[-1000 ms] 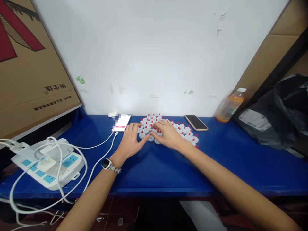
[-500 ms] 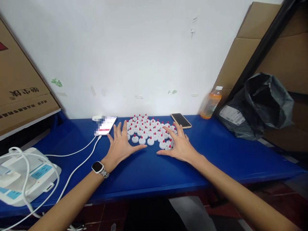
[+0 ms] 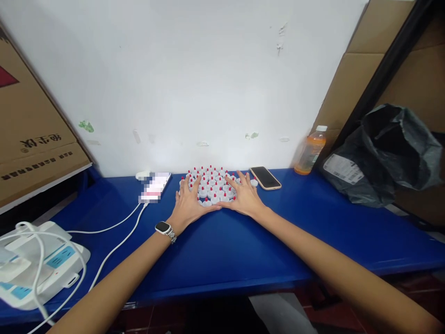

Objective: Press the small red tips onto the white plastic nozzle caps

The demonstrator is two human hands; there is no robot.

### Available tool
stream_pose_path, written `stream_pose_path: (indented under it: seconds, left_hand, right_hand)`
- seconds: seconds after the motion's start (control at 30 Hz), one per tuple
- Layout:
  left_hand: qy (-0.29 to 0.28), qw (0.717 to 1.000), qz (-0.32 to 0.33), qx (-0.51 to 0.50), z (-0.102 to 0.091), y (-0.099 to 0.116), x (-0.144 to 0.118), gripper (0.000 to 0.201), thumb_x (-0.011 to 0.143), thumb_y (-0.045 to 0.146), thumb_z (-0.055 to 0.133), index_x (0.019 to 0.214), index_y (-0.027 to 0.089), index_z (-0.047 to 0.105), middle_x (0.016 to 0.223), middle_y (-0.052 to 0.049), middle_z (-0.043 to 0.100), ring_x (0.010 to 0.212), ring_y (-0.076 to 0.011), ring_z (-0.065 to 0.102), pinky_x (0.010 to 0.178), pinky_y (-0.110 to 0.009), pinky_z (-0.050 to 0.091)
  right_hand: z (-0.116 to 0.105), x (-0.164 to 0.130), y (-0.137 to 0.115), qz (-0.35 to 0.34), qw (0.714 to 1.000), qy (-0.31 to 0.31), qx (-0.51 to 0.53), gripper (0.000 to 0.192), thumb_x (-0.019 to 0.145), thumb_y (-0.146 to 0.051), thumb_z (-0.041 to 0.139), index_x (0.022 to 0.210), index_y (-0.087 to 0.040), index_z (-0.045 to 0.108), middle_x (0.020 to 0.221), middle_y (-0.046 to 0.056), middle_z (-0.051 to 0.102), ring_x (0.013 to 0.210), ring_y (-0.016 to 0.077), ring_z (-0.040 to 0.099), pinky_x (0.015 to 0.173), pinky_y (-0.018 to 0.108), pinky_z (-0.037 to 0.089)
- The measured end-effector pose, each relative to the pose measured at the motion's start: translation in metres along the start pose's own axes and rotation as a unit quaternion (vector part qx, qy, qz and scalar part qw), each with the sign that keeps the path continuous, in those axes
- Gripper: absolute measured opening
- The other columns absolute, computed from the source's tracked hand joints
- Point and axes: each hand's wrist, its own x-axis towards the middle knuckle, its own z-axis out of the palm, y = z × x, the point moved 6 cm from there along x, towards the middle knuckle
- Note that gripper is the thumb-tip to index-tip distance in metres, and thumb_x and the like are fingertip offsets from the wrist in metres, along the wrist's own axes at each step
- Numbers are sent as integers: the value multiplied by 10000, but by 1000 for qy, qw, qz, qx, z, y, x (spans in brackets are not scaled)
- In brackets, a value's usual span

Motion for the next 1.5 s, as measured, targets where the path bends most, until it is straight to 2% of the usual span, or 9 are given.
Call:
stream_pose_path:
  seconds: [0.23, 0.43, 0.6, 0.73, 0.83, 0.97, 1.1, 1.3, 1.5]
  left_hand:
    - [0, 1000, -8, -2, 10, 0, 24, 1253, 596, 874, 634, 1582, 232, 202, 1636, -244, 99, 1510, -454, 144, 1147, -672, 232]
    - [9, 1000, -15, 4, 13, -3, 35, 1201, 616, 852, 639, 1559, 216, 255, 1627, -226, 149, 1514, -432, 145, 1141, -658, 267]
    - [7, 999, -36, -3, 12, 0, 39, 1213, 601, 867, 633, 1559, 223, 262, 1631, -229, 136, 1517, -424, 154, 1141, -688, 243]
    - [8, 999, -54, 1, 7, 2, 31, 1239, 612, 882, 603, 1586, 234, 194, 1654, -216, 85, 1521, -461, 80, 1116, -758, 183]
    - [1, 998, -58, 34, 1, 6, 15, 1217, 660, 865, 578, 1603, 232, 140, 1670, -203, 37, 1514, -492, -34, 1098, -793, 131]
    - [-16, 997, -13, 69, 0, 18, -8, 1058, 804, 748, 534, 1610, 217, 102, 1682, -158, 6, 1525, -440, -71, 1164, -717, 104]
    - [-52, 996, -3, 73, 11, 22, -15, 974, 881, 677, 464, 1604, 127, 114, 1675, -181, 48, 1545, -377, -6, 1216, -620, 112]
    - [-45, 996, 20, 73, 21, 31, 4, 794, 960, 555, 399, 1596, 146, 158, 1669, -180, 82, 1549, -356, 54, 1198, -659, 94]
    - [-40, 997, 22, 62, 21, 28, 10, 759, 975, 490, 409, 1599, 162, 128, 1669, -190, 86, 1548, -355, 57, 1191, -667, 104]
  right_hand:
    - [8, 28, 7, 5, 1000, 24, -18, 1002, 695, -761, 682, 1541, -335, 358, 1657, 138, 155, 1485, 513, 102, 1058, 741, 283]
    - [13, 41, 9, -19, 995, 80, -60, 907, 734, -794, 596, 1487, -307, 456, 1605, 133, 317, 1477, 423, 230, 1142, 688, 112]
    - [9, 43, 10, -22, 992, 101, -66, 866, 779, -797, 529, 1467, -273, 485, 1577, 134, 368, 1475, 380, 257, 1175, 641, 51]
    - [0, 29, 5, -20, 993, 101, -53, 783, 886, -741, 415, 1509, -267, 413, 1596, 154, 326, 1505, 335, 216, 1187, 632, 41]
    - [-2, 8, -1, -41, 996, 73, -37, 783, 917, -682, 426, 1564, -261, 295, 1637, 164, 231, 1528, 320, 166, 1201, 614, 73]
    - [6, -18, -4, -54, 998, 17, -33, 834, 928, -628, 464, 1606, -258, 150, 1676, 164, 57, 1547, 344, 13, 1206, 603, 116]
    - [14, -21, -8, -81, 996, -9, -47, 772, 983, -503, 416, 1616, -224, 73, 1679, 142, -56, 1541, 328, -82, 1223, 565, 125]
    - [23, 1, -13, -125, 989, -24, -69, 694, 1005, -396, 363, 1611, -160, 122, 1678, 139, 10, 1544, 308, -74, 1230, 553, 136]
    - [24, 7, -15, -133, 988, -28, -78, 650, 1012, -381, 334, 1612, -247, 125, 1684, 53, 73, 1549, 302, -48, 1205, 636, 8]
